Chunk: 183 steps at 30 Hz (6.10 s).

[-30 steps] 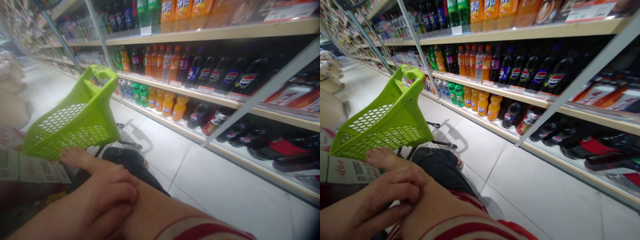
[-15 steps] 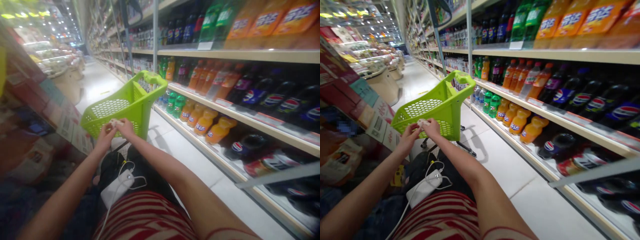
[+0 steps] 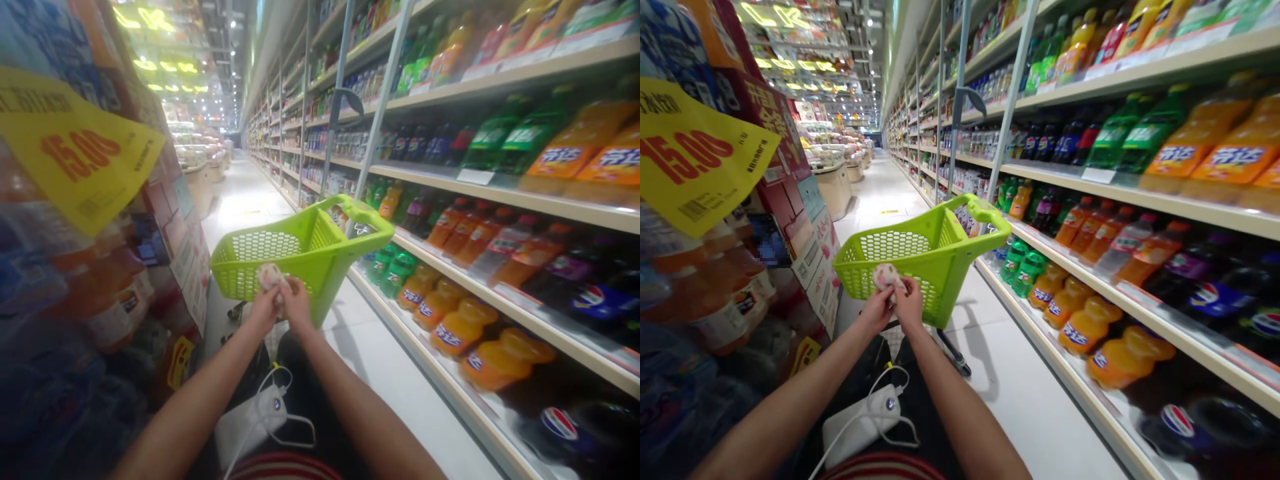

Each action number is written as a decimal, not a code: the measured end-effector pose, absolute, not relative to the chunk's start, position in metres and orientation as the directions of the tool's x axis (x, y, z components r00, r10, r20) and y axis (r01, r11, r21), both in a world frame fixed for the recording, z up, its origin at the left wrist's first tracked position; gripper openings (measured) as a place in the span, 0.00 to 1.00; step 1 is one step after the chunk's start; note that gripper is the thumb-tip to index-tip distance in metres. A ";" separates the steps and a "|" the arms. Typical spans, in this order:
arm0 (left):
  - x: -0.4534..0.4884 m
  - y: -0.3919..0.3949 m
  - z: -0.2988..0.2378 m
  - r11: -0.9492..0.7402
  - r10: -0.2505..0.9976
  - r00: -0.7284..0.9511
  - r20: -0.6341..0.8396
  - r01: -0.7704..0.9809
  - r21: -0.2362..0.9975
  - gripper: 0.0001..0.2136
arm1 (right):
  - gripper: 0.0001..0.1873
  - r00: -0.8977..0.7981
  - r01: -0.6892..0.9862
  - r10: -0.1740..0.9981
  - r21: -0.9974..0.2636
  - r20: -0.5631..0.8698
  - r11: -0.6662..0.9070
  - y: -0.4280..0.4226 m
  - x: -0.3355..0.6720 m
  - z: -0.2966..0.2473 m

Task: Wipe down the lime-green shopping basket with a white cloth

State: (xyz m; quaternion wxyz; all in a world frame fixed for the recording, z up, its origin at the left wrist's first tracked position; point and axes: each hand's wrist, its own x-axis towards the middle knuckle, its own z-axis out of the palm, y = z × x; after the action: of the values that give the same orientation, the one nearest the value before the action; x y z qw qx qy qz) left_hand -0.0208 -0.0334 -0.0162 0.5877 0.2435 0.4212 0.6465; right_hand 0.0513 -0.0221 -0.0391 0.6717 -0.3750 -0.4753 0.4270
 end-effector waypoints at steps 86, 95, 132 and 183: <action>-0.023 0.006 -0.074 -0.308 0.925 0.305 0.227 0.951 -0.023 0.30 | 0.19 -0.478 0.691 0.571 -0.115 0.668 0.713 0.059 0.135 -0.132; -0.068 0.008 -0.081 -0.168 0.965 0.173 0.199 0.985 -0.042 0.33 | 0.19 -0.440 0.597 0.493 -0.166 0.751 0.785 0.052 0.103 -0.086; -0.213 -0.009 -0.120 0.229 0.970 -0.225 0.095 0.973 -0.032 0.34 | 0.17 -0.789 0.324 0.187 0.137 0.585 0.936 0.077 -0.081 -0.107; -0.080 -0.008 -0.084 -0.157 0.959 0.166 0.231 0.986 -0.056 0.34 | 0.16 -0.718 0.563 0.346 0.211 0.604 0.799 0.073 0.070 -0.157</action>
State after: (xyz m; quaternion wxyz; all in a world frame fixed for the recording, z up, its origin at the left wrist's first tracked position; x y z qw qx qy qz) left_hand -0.0796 -0.0079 -0.0835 -0.0965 0.7573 0.6420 0.0705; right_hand 0.0699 0.0725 -0.1570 0.2794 -0.2506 -0.9064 -0.1937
